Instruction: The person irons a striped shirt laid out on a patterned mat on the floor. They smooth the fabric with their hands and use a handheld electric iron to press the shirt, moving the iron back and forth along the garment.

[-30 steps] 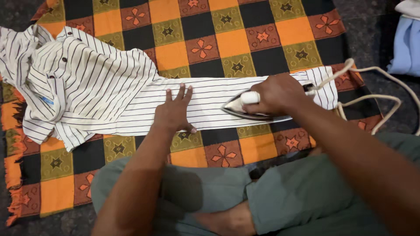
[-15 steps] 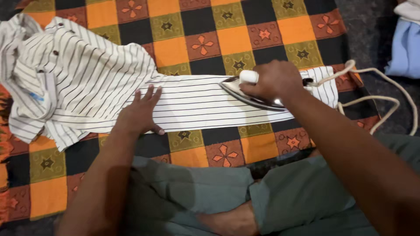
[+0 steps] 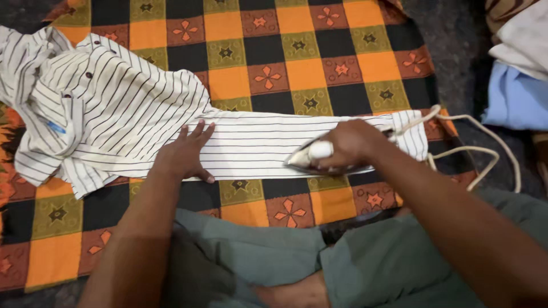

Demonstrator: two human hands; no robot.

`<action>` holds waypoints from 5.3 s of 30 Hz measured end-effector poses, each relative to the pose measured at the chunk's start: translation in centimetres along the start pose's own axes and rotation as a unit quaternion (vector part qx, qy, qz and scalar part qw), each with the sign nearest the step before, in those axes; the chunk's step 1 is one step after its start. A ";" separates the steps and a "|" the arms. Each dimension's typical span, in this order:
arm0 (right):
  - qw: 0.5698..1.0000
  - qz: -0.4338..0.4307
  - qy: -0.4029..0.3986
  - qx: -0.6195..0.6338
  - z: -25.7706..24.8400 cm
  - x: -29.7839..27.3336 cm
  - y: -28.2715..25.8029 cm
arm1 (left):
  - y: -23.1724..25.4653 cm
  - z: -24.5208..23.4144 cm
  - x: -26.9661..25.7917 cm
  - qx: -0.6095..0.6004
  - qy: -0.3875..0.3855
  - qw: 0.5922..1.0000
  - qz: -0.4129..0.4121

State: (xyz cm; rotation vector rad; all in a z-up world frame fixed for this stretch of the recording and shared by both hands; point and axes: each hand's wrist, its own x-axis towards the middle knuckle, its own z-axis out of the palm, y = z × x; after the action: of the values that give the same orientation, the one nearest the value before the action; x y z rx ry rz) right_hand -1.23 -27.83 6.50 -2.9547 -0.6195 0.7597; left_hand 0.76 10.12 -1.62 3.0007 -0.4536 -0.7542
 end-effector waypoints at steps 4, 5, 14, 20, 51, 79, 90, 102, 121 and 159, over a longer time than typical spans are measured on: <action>0.998 0.009 0.000 -0.061 0.7 -1.5 -1.1 | 0.2 -0.2 0.1 0.008 -0.019 1.000 -0.008; 0.998 0.014 0.004 -0.060 0.7 -1.6 -1.2 | 0.3 -0.2 0.1 0.008 -0.025 1.000 -0.009; 0.997 0.060 0.046 0.001 0.0 -1.1 -2.2 | 0.9 -0.8 -0.2 0.012 -0.028 0.999 -0.014; 0.994 0.077 0.080 0.005 0.1 0.3 -1.7 | 1.1 -1.0 -0.3 0.019 -0.027 0.999 -0.013; 0.996 -0.064 -0.012 -0.060 -0.4 3.2 -5.0 | 0.9 -0.9 -0.6 -0.011 -0.018 0.997 -0.075; 0.985 0.119 0.125 -0.014 -2.1 8.9 -8.4 | -0.6 -1.2 -0.6 -0.071 -0.079 0.981 -0.164; 1.000 0.008 -0.007 -0.007 -2.1 4.9 -6.4 | -0.5 -1.5 -1.0 -0.060 -0.053 0.984 -0.157; 1.000 -0.008 0.026 -0.008 -1.3 0.8 -1.8 | 2.2 2.4 0.3 0.108 0.103 0.985 -0.083; 0.997 -0.058 0.048 -0.019 -0.7 -2.4 10.1 | 3.4 -0.5 -0.6 0.077 -0.028 0.989 -0.121; 0.992 0.120 0.045 -0.013 -0.3 -5.4 14.8 | 28.1 4.7 5.3 -0.114 0.377 0.910 0.128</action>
State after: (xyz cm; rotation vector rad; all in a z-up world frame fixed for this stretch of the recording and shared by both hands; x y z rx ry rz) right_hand 0.08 -43.49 7.41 -3.1033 -0.2725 0.6294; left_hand -4.68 -18.04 -5.88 2.6388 -0.6270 0.3549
